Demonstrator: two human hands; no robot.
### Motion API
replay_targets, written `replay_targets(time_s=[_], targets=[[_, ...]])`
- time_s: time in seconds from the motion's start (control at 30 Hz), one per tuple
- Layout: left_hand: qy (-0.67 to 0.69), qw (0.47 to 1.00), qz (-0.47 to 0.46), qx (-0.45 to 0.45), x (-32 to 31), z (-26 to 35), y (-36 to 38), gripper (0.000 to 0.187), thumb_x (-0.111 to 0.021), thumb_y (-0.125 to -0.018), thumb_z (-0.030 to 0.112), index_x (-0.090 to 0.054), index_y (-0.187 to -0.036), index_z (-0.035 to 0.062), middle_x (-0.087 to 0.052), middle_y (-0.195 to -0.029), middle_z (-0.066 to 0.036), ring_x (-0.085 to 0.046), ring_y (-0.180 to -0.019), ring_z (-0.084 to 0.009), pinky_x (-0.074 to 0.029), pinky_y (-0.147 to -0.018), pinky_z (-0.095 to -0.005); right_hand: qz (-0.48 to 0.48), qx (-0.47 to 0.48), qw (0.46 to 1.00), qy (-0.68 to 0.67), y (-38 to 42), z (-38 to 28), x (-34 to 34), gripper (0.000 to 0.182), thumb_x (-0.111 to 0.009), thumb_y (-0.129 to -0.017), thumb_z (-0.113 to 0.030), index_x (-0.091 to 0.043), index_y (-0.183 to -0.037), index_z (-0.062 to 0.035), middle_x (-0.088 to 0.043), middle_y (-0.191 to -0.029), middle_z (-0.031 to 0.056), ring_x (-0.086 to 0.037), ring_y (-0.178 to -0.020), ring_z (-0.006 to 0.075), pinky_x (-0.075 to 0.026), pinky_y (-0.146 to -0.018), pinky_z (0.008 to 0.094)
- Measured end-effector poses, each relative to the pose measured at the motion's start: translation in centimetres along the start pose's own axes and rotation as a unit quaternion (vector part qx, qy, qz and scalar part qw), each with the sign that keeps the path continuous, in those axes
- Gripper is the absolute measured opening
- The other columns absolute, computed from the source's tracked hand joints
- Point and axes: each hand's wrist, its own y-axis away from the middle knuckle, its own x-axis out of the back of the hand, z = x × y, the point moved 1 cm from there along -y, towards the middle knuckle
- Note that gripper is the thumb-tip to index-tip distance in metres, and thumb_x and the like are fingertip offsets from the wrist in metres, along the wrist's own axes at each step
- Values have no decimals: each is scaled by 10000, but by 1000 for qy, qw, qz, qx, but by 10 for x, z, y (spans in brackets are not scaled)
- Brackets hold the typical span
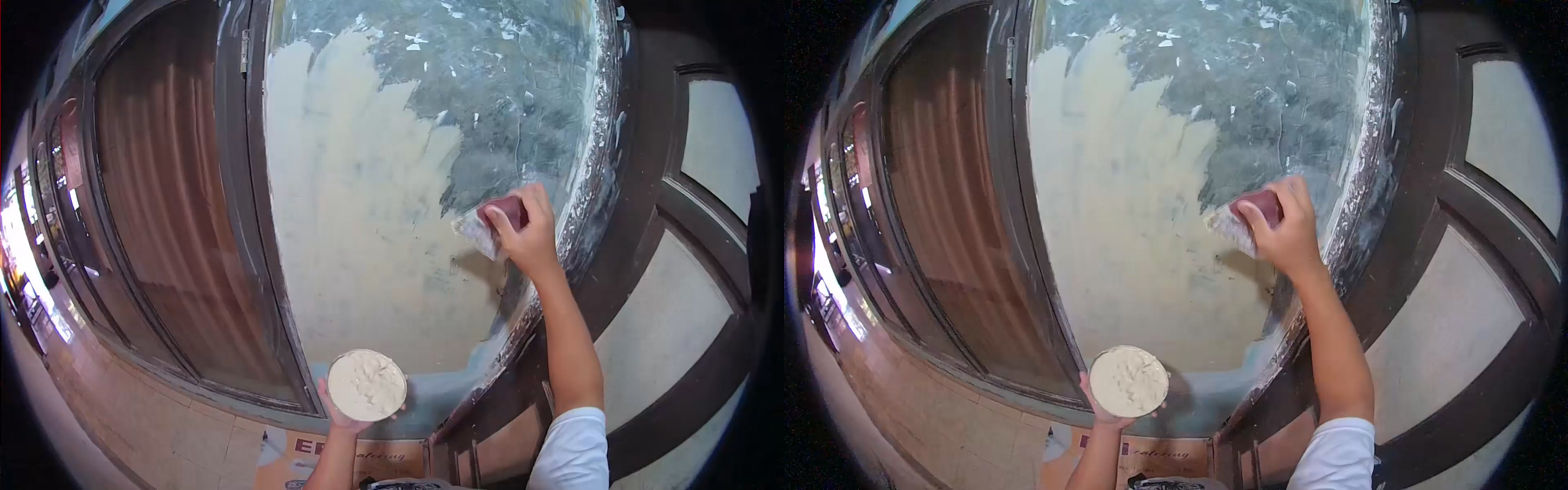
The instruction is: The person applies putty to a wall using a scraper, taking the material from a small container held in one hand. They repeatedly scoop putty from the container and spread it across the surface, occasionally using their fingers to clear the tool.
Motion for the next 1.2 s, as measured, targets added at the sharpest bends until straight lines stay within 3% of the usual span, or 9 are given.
replay_targets(time_s=[0.1,0.27,0.43,0.6,0.7,0.8,1.1,1.17,1.2], targets=[[3,1000,-11,-1,-13,7,-9,1176,-470,-726,964,-348,-1566,150,-505,-1424,-328,-647,-995,-598,-617,-631,-641,5,19,1000,8,-24,23,-19,332,-817,-860,-249,-664,-1007,7,-574,-1032,143,-577,-908,338,-463,-825,401],[-26,996,-3,-84,-11,0,-15,1158,-520,-724,943,-357,-1572,172,-446,-1511,-256,-474,-1289,-604,-564,-703,-754,46,38,993,98,-36,40,-38,378,-838,-823,-349,-705,-998,-42,-586,-1114,107,-589,-996,289,-354,-870,419],[-45,992,30,-117,0,2,-12,1158,-501,-739,946,-357,-1570,152,-439,-1515,-264,-482,-1286,-597,-566,-703,-732,49,65,992,100,-34,38,-49,370,-830,-825,-348,-706,-1000,-45,-566,-1249,105,-574,-1043,285,-339,-900,437],[-18,989,29,-142,1,1,-23,1149,-498,-750,940,-362,-1568,144,-431,-1514,-282,-482,-1285,-596,-557,-725,-760,7,39,991,127,-40,29,-47,361,-810,-841,-362,-673,-980,-57,-428,-1579,145,-388,-1358,418,-264,-1075,549],[-10,989,29,-145,9,2,-25,1149,-505,-752,936,-367,-1565,136,-430,-1510,-301,-482,-1285,-596,-551,-741,-761,36,103,971,211,-51,40,-39,367,-789,-857,-377,-642,-937,-50,-343,-1660,142,-365,-1397,436,-227,-1118,582],[-17,993,-10,-113,33,7,-22,1088,-451,-797,928,-347,-1583,183,-391,-1580,-196,-454,-1335,-567,-473,-835,-831,-8,102,975,198,-47,37,-37,385,-745,-891,-386,-602,-884,-29,-257,-1697,186,-260,-1491,473,-152,-1165,670],[-21,995,-17,-98,33,26,-28,1111,-457,-787,928,-347,-1584,161,-392,-1575,-230,-476,-1319,-563,-498,-822,-805,-16,75,980,183,-58,47,-34,384,-688,-939,-357,-562,-908,5,-154,-1693,289,-106,-1556,528,-46,-1157,774],[-34,987,101,-124,27,27,-27,1159,-491,-735,951,-385,-1560,144,-469,-1459,-350,-594,-1059,-615,-565,-651,-669,-45,94,977,187,-53,38,-39,370,-690,-939,-341,-554,-898,1,-150,-1690,299,-82,-1561,527,-33,-1142,793],[14,995,-72,-68,23,33,-31,1124,-475,-785,921,-345,-1581,139,-388,-1561,-266,-466,-1312,-583,-496,-814,-799,-43,89,974,204,-55,38,-40,369,-693,-937,-339,-552,-897,0,-150,-1689,302,-83,-1560,530,-34,-1135,800]])
